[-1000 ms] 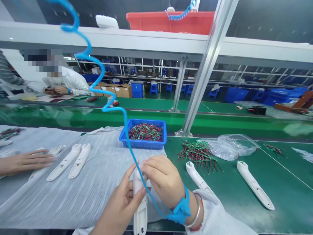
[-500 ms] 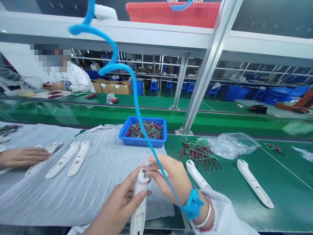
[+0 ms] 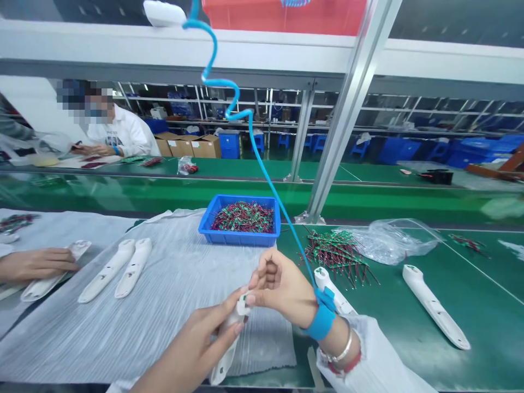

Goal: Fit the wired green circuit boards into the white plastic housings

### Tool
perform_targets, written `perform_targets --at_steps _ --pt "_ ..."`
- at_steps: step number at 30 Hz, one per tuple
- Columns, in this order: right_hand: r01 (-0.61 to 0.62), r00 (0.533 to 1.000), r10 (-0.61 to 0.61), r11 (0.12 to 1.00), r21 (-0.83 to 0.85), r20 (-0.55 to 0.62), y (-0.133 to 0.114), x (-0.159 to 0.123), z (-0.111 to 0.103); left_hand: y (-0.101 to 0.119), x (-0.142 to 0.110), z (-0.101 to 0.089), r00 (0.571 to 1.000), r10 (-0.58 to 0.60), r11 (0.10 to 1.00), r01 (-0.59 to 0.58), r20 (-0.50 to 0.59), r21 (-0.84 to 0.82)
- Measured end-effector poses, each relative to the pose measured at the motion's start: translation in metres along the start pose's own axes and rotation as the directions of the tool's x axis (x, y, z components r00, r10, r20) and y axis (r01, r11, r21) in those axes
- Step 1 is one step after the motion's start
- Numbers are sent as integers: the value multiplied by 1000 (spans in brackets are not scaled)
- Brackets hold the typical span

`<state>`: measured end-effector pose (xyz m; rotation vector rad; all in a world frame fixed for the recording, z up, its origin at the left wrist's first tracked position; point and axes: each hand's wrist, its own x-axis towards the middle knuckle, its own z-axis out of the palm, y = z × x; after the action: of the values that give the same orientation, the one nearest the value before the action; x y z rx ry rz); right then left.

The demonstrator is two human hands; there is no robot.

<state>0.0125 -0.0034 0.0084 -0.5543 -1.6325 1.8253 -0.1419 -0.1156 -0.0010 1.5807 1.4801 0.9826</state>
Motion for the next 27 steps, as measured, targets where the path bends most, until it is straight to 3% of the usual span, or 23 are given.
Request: perform_targets --at_steps 4,7,10,13,16,19,21,23,24,25,27 --pt "-28 988 44 994 -106 151 0 -5 -1 7 -3 -4 995 5 1000 -5 102 0" --pt "-85 977 90 996 -38 193 5 -10 1 7 -4 -3 990 31 999 -34 137 26" --pt "-71 989 54 990 123 138 11 -16 7 -2 -7 -1 991 31 998 -37 127 46" --pt "-3 999 -4 980 201 36 17 -22 13 -15 -9 7 994 -84 994 79 71 69" --pt "109 994 -111 978 176 0 21 -26 17 -25 -8 23 982 -164 979 174 96 -105" --pt "136 991 -133 978 161 -28 18 -29 16 -27 -4 25 972 -81 921 158 221 -357" --pt "72 993 -60 990 121 -101 6 -32 3 -32 0 0 987 -41 960 83 158 -267" --pt "3 973 5 999 32 -231 -12 -38 -26 -46 5 -48 993 -70 993 79 -94 88" --pt "-19 952 10 999 -27 -305 -23 -43 -47 -58 8 -78 966 -95 936 169 -241 309" --pt "-30 928 -5 995 -90 -373 -34 -48 -72 -72 11 -109 908 -102 830 302 -405 469" --pt "-70 876 -45 973 -219 -481 -50 -60 -131 -103 13 -163 847 -121 758 416 -518 503"
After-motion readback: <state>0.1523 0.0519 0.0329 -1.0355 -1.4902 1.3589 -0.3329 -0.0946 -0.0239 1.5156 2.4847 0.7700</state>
